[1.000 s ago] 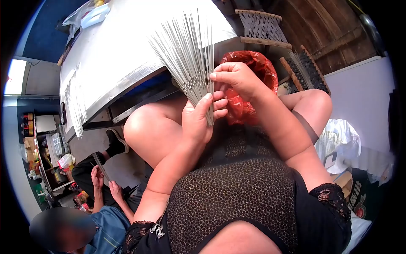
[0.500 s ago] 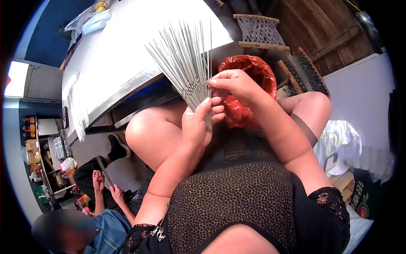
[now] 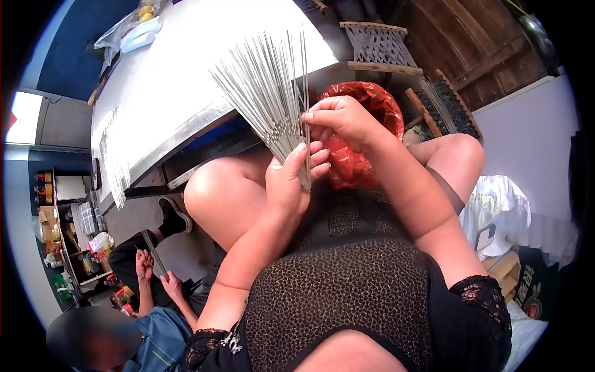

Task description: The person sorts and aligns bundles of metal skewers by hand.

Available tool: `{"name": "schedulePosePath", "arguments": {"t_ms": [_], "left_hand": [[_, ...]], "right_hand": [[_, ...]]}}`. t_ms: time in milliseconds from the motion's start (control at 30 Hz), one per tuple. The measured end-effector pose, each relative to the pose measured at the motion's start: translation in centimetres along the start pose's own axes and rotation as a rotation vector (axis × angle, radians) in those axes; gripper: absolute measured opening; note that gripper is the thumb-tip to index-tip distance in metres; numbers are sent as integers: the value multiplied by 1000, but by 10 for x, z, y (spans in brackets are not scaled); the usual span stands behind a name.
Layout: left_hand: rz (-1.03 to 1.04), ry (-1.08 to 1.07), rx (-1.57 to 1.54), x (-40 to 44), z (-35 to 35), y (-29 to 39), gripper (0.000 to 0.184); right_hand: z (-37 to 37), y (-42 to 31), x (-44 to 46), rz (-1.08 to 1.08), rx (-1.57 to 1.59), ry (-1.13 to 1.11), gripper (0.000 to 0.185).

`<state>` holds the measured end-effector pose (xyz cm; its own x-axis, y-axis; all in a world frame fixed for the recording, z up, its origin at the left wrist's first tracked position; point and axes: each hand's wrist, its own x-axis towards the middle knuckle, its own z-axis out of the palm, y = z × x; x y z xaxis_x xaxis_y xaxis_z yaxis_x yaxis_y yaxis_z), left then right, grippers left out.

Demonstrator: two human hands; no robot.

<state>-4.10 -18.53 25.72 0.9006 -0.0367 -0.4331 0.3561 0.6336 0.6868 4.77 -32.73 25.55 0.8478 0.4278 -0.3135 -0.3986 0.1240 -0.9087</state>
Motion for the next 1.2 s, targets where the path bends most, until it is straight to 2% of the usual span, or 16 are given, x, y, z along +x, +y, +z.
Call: {"name": "schedulePosePath", "arguments": {"t_ms": [400, 733, 867, 1200], "left_hand": [[8, 11, 10, 2, -2, -3, 24], [27, -60, 3, 4, -3, -4, 24], [35, -54, -24, 5, -3, -4, 25], [28, -100, -57, 6, -4, -4, 26]], "right_hand": [[-5, 1, -8, 86, 18, -40, 19], [1, 1, -6, 35, 21, -24, 18], [-6, 6, -6, 46, 10, -101, 15], [2, 6, -6, 86, 129, -88, 17]]}}
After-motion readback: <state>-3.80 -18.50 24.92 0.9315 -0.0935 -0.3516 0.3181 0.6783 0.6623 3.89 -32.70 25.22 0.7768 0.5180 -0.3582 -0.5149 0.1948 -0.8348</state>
